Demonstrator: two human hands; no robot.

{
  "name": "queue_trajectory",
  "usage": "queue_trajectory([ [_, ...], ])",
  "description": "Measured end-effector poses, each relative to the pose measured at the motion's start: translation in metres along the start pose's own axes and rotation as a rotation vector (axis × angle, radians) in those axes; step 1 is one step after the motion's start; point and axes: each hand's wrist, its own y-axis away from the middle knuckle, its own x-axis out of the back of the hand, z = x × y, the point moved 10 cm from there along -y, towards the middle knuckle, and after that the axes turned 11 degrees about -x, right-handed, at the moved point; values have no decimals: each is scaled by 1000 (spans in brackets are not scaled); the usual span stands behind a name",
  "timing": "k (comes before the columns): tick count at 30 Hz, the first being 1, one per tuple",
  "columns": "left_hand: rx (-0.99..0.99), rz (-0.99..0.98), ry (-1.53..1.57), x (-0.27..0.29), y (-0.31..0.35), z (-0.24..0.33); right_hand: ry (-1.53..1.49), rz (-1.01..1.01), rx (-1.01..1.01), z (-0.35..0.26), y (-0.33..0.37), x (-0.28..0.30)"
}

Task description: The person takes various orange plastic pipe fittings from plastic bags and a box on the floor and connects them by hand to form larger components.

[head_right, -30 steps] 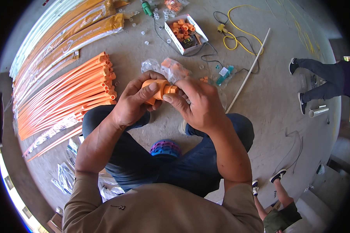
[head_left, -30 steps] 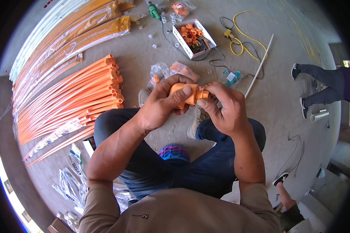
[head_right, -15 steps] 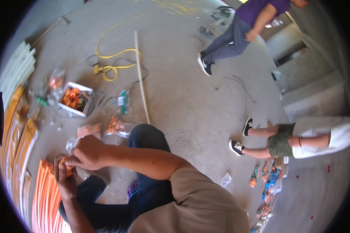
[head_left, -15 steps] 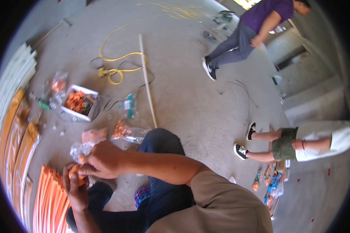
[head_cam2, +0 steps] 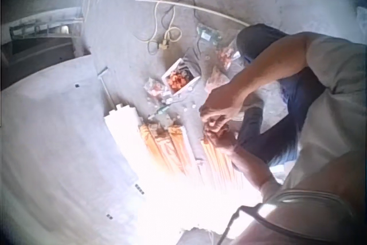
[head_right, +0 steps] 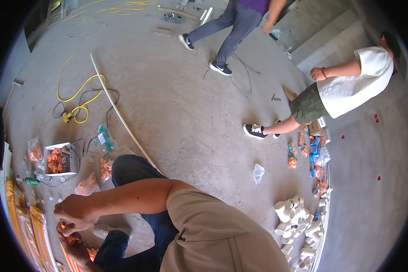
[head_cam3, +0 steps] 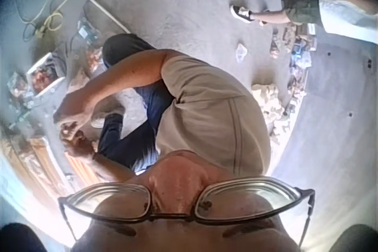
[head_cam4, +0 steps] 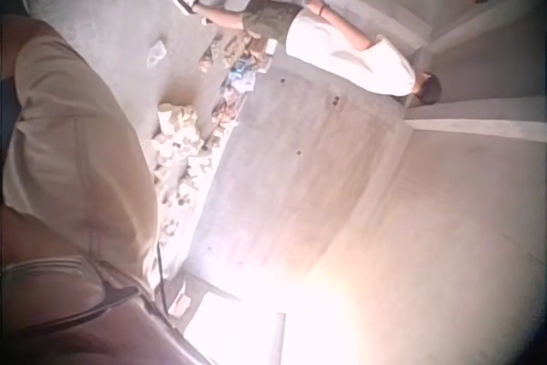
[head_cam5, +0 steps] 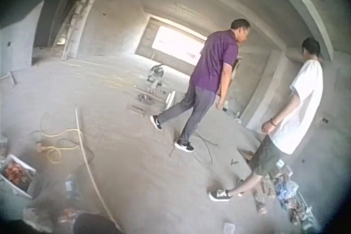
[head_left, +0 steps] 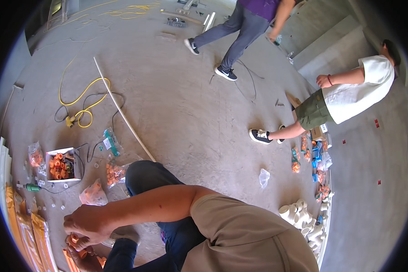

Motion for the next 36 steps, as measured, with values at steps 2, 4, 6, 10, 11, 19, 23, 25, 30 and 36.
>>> queue_trajectory([
  [2,147,99,139,8,-3,-21,-78,66,238,-8,10,9],
  [4,144,299,103,-1,1,-15,-41,44,220,-11,9,14],
  [6,-107,-226,-72,-47,-6,12,193,-390,-166,12,6,-9],
  [10,-115,-219,-134,-42,-8,16,108,-372,-306,27,8,-15],
  [11,1,43,-34,-20,-7,3,43,-78,-113,16,3,-2],
  [19,-179,-141,-136,-37,-10,24,126,-370,-212,22,1,-19],
  [23,0,-309,111,-18,-6,0,24,-211,-155,16,-1,-8],
  [25,41,-5,113,-42,0,12,-55,84,145,1,5,11],
  [30,-102,-116,-27,-43,-12,17,84,-103,-76,16,-7,-14],
  [36,-32,-70,59,-53,-11,28,70,-120,-335,37,-3,-14],
])
